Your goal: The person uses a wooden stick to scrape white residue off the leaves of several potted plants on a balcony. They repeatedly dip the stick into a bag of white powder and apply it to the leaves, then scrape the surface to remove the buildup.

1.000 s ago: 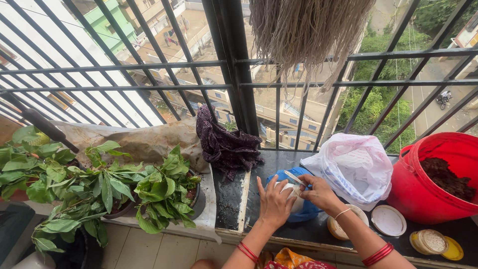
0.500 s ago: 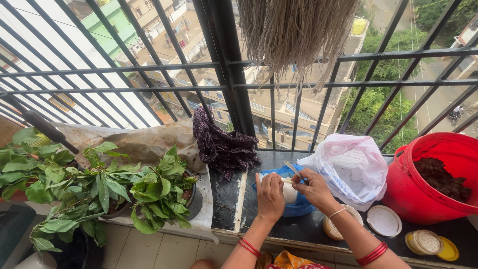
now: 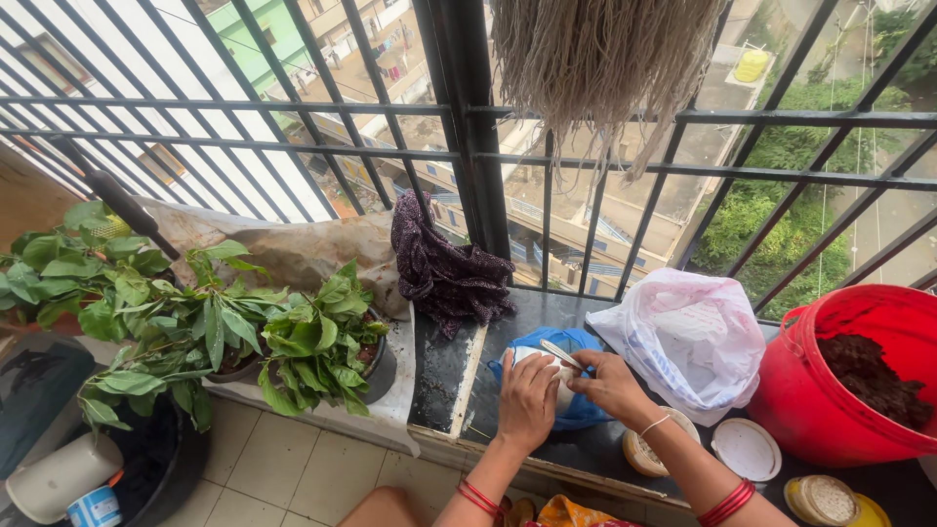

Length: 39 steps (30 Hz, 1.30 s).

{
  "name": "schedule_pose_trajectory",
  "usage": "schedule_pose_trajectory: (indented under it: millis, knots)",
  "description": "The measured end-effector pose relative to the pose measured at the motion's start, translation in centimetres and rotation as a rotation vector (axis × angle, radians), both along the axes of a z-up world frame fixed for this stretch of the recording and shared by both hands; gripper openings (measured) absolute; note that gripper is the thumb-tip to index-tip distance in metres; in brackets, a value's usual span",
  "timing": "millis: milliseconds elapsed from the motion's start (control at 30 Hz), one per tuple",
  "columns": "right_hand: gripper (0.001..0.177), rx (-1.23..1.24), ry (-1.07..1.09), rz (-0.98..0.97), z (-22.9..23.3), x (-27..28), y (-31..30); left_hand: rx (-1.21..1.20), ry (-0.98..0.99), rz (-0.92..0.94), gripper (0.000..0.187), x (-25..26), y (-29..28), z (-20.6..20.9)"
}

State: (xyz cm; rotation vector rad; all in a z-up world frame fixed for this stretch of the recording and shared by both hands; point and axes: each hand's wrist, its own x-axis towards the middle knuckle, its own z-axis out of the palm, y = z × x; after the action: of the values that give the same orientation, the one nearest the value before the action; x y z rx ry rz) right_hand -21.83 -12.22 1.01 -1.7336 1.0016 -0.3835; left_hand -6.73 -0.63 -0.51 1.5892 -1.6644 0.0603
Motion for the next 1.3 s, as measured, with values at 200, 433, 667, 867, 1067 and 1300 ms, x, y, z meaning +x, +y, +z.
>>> schedule_pose_trajectory:
  millis: [200, 433, 667, 867, 1067, 1300]
  knots:
    - [0.013, -0.076, -0.027, 0.047, -0.9, -1.5, 0.5, 0.101, -0.045, 0.057, 0.024, -1.6, 1.1, 0.2]
    - [0.014, 0.106, -0.171, 0.001, 1.5, -2.9, 1.8, 0.162, 0.254, 0.159, 0.027, -3.1, 1.7, 0.2]
    - [0.031, 0.350, -0.312, 0.130, 2.4, -2.2, 4.6, -0.067, 0.457, 0.263, 0.018, -3.9, 5.0, 2.6]
    - [0.028, 0.433, -0.250, 0.296, 0.5, 0.3, 7.6, -0.093, 0.809, 0.246, 0.029, -2.5, 9.2, 2.9]
    - [0.021, 0.413, -0.167, 0.291, -0.8, 3.2, 11.6, 0.042, 1.130, 0.194, 0.031, 0.6, 13.6, 1.9]
    - [0.024, 0.412, -0.132, 0.226, -2.8, 6.8, 16.0, 0.044, 1.257, 0.237, 0.023, 5.3, 17.6, -0.1]
